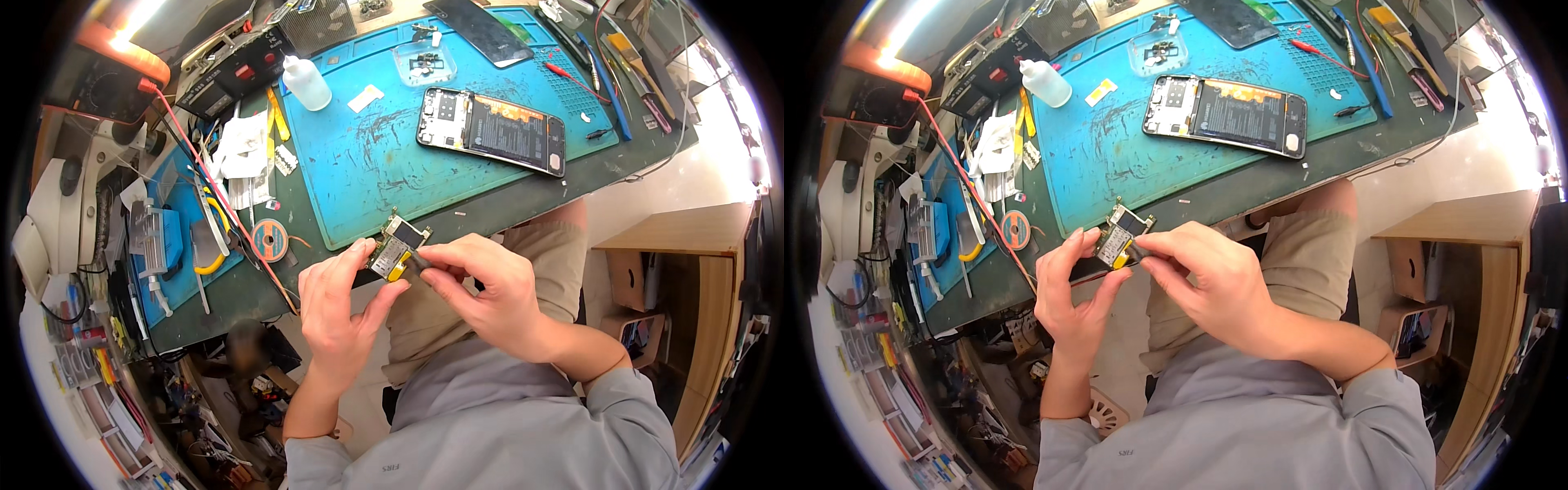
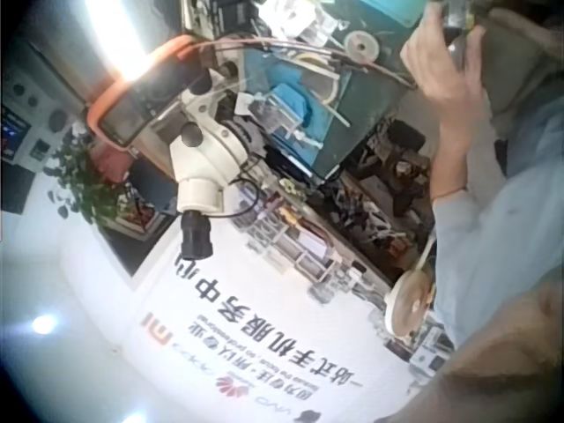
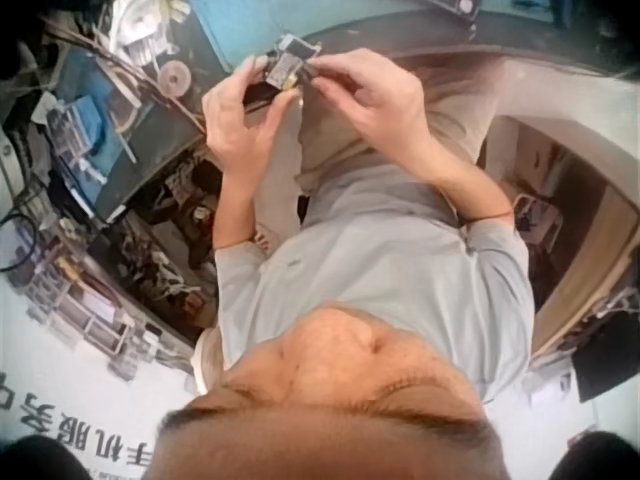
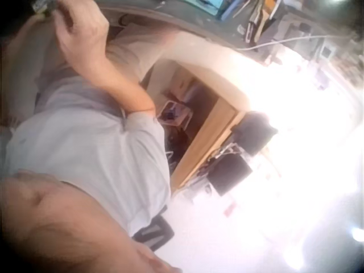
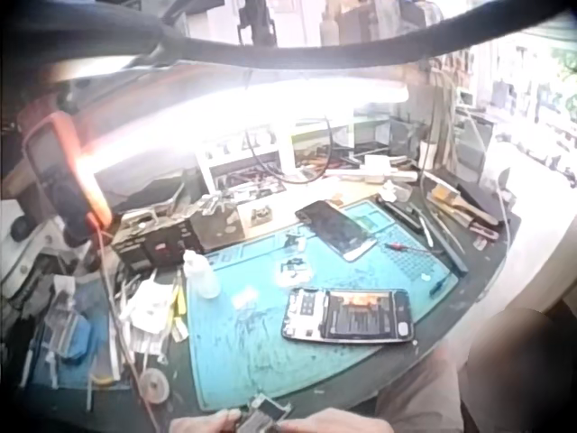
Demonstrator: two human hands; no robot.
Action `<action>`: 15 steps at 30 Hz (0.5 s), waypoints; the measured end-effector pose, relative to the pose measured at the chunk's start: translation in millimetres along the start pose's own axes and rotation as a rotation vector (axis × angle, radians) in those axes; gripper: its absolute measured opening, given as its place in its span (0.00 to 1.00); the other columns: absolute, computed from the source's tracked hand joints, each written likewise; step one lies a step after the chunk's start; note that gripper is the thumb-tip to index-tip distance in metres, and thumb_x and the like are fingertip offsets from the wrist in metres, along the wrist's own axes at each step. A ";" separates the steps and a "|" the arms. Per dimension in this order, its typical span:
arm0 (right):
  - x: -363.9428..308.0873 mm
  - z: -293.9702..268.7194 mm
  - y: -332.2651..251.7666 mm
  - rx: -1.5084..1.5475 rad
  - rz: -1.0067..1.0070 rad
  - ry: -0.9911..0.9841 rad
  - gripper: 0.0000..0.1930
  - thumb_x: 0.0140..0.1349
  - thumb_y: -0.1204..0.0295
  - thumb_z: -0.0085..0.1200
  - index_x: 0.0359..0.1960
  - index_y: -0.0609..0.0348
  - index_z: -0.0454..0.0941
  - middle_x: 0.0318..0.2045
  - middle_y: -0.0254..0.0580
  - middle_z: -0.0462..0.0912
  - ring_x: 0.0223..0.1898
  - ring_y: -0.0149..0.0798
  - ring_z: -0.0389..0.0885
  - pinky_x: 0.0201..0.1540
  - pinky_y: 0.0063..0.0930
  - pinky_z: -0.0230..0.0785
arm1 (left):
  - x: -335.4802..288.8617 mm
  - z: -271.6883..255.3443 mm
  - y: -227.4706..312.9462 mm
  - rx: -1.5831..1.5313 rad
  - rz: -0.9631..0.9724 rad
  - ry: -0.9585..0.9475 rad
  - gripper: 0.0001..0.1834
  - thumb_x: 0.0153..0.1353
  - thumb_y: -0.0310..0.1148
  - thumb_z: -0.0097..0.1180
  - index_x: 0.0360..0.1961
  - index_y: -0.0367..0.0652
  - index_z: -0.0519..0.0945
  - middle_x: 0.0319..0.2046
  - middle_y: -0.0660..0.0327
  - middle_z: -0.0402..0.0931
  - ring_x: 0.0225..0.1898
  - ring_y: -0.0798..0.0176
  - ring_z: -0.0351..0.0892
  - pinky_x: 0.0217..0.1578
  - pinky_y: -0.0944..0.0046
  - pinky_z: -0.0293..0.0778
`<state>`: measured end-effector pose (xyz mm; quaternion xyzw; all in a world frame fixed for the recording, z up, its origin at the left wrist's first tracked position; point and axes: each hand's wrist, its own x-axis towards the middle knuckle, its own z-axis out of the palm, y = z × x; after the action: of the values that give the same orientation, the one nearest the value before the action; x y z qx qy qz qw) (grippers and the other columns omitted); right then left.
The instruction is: The person tests a smartphone by unlocking it and navigating the interface. They then disassemble the device, removing the back cover and disconnecting internal components. The person cleans a small circuit board using a syringe and a brush.
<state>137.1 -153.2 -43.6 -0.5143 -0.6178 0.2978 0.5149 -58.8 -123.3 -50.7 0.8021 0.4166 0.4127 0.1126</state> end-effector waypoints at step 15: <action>1.2 8.3 3.6 -0.156 -0.067 0.028 0.10 0.57 0.78 0.68 0.41 0.62 0.85 0.25 0.38 0.80 0.20 0.35 0.76 0.22 0.27 0.68 | -0.6 2.9 -7.2 0.028 0.095 0.046 0.34 0.50 0.36 0.77 0.57 0.36 0.77 0.45 0.58 0.85 0.41 0.59 0.84 0.42 0.61 0.73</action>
<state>130.6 -149.7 -48.8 -0.5361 -0.6486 0.2240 0.4916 -60.9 -118.8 -56.6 0.8129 0.3862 0.4300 0.0720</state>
